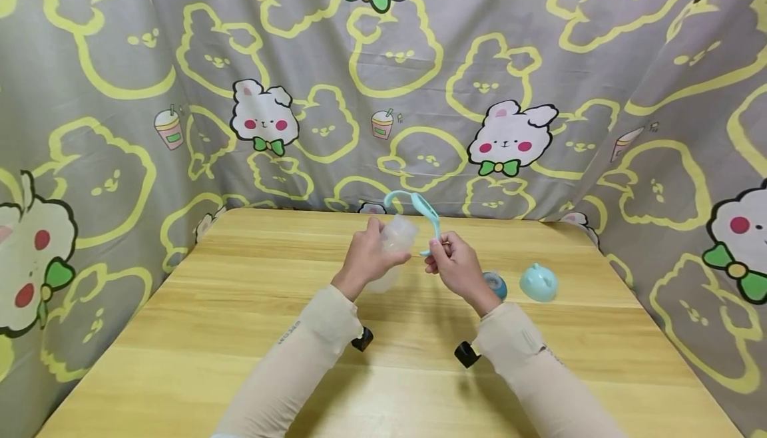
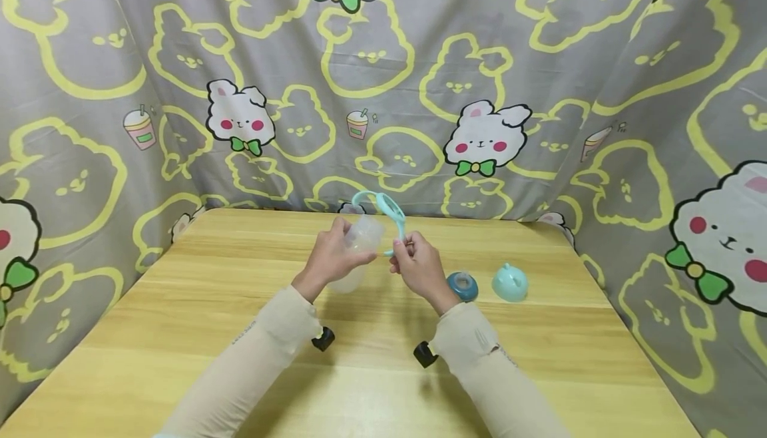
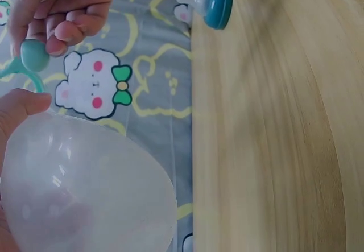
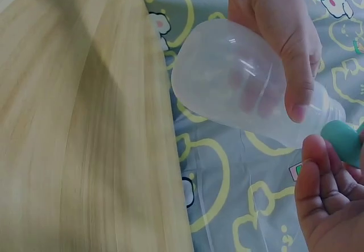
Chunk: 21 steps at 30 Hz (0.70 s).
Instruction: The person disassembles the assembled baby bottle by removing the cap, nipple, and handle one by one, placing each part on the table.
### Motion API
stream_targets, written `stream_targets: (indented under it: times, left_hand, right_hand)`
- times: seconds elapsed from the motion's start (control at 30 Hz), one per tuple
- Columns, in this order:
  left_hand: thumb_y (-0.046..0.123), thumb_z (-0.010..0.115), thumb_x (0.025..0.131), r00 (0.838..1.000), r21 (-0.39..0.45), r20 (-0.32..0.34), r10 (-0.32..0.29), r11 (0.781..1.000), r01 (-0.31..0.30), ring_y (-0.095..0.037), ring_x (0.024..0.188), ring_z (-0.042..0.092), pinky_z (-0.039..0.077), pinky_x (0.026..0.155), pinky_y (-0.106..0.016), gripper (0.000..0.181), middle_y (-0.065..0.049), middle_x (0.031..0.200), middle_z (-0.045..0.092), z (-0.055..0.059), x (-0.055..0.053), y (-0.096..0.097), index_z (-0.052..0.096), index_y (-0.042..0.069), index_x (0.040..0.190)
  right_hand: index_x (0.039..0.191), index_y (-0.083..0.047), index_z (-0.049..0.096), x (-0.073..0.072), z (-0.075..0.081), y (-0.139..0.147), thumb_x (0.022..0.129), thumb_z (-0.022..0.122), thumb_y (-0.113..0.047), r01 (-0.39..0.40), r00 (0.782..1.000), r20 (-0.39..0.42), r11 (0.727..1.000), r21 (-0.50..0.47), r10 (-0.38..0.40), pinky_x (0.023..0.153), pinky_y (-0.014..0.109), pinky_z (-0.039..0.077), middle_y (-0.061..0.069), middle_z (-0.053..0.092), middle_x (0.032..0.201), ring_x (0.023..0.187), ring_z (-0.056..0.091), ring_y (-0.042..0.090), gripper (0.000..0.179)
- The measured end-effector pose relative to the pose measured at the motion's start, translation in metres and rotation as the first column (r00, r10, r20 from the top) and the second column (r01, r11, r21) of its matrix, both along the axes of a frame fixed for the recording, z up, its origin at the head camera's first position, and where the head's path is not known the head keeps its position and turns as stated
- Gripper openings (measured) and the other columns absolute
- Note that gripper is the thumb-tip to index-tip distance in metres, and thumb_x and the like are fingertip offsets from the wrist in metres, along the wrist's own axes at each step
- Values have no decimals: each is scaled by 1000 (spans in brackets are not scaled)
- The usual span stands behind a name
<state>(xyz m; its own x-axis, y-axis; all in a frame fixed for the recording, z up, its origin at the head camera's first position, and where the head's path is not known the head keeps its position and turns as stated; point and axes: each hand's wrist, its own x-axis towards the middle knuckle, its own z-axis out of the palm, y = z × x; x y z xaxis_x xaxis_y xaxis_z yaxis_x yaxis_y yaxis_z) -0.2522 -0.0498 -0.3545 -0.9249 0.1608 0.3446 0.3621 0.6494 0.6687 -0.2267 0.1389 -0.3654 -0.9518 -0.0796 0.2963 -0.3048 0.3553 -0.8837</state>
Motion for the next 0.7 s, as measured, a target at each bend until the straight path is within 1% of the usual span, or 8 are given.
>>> stream_targets:
  times: [0.13,0.23,0.4,0.43,0.47,0.53,0.67,0.7]
  left_hand:
    - [33,85,71,1000,2,0,2,1000,-2,-27,76,63,52,65,-38,62,-18,93,63,1,0,0,48,4,111]
    - [33,85,71,1000,1,2,-1,1000,1,-27,76,63,51,64,-38,62,-19,92,63,1,0,1,48,4,112]
    - [33,85,71,1000,-4,-1,8,1000,-8,-27,77,63,52,65,-39,63,-18,93,63,1,0,0,48,4,112]
    - [33,85,71,1000,-2,0,9,1000,-9,-27,78,64,52,66,-39,63,-18,94,63,1,1,0,48,4,113]
    - [33,85,71,1000,-2,0,10,1000,-10,-27,78,64,52,66,-39,63,-18,94,63,1,1,0,48,5,113]
    - [33,85,71,1000,1,-1,7,1000,-7,-28,79,64,52,66,-39,63,-18,95,63,2,2,-1,48,5,113]
    - [33,85,70,1000,4,-13,8,1000,-8,-28,78,64,52,66,-39,63,-18,94,64,2,3,-2,48,5,112]
    - [33,85,70,1000,5,-17,9,1000,-9,-28,78,64,52,66,-39,63,-18,94,64,1,3,-2,48,6,112]
  right_hand:
    - [99,3,53,12,15,-4,104,44,-14,-4,1000,-8,1000,24,4,64,30,54,16,66,78,66,66,23,20]
    - [97,3,53,23,27,-7,103,44,-11,-3,1000,-11,999,34,4,64,29,54,16,65,77,66,65,22,18]
    - [98,5,54,28,31,-6,103,44,-12,-4,1000,-11,999,46,5,65,28,54,15,65,77,66,65,20,20]
    - [98,5,54,27,30,-6,103,44,-12,-4,1000,-11,999,46,4,65,29,54,13,65,76,66,65,21,20]
    - [98,5,54,24,26,-4,103,44,-13,-2,1000,-7,999,46,2,65,29,55,15,65,77,66,66,22,21]
    - [99,3,54,15,16,-1,103,44,-15,0,1000,-7,999,40,0,65,30,55,11,65,76,66,66,22,21]
    - [102,2,54,-1,-6,8,103,46,-20,-3,1000,-4,1000,24,3,65,29,54,16,66,80,66,66,21,24]
    - [101,1,54,-2,-8,9,103,46,-21,-5,1000,-8,1000,20,5,64,29,54,15,66,79,66,65,20,23]
